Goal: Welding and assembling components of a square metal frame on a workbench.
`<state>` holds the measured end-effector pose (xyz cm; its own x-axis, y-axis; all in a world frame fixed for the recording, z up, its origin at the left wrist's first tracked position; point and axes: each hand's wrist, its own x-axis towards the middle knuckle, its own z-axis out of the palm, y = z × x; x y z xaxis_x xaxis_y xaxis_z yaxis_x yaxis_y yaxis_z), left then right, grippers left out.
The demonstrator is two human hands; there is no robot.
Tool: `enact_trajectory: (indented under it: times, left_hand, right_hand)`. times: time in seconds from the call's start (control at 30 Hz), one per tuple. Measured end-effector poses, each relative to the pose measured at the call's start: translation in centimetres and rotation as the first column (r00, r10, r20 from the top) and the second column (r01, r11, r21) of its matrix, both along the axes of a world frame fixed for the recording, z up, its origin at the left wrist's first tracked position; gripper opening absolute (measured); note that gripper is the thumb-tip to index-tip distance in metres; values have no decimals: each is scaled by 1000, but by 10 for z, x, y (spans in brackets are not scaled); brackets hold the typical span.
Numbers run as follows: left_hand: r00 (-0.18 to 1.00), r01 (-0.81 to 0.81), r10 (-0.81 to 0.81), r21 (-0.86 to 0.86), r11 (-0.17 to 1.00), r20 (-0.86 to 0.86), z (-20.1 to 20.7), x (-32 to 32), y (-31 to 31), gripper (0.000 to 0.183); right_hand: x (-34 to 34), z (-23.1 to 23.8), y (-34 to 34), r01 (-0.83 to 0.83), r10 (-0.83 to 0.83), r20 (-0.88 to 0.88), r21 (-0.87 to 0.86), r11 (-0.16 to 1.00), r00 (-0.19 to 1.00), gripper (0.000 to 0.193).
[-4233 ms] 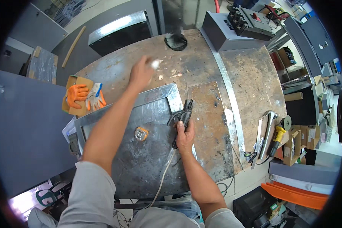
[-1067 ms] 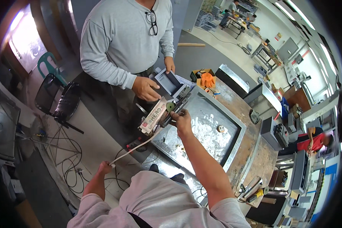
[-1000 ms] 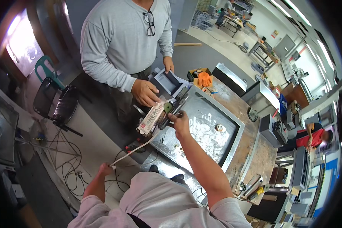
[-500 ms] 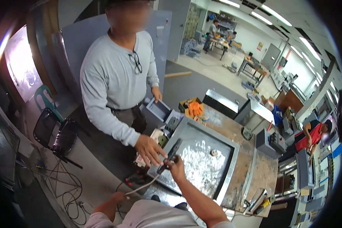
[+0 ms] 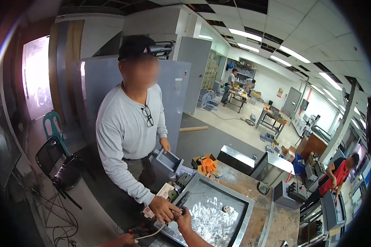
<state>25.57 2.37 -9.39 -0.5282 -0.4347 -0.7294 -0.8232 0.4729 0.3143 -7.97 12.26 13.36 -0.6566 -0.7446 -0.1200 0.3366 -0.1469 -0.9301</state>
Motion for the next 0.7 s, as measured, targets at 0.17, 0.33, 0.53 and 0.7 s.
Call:
enact_trajectory:
  times: [0.17,0.33,0.53,0.7]
  left_hand:
    - [973,-192,188,-14,981,-130,28,2,7,44]
    - [946,-316,304,-104,943,-115,46,3,9,40]
    - [952,-305,303,-79,949,-32,50,-6,12,42]
    - [923,-384,382,-88,919,-42,44,-23,13,56]
  right_hand:
    - [-7,2,-11,-93,95,-22,48,994,995,53]
    - [-2,16,-29,-160,160,108,-11,987,981,59]
    - [8,27,-51,-215,209,170,15,977,963,49]
    - [17,24,-50,-328,317,148,52,943,937,47]
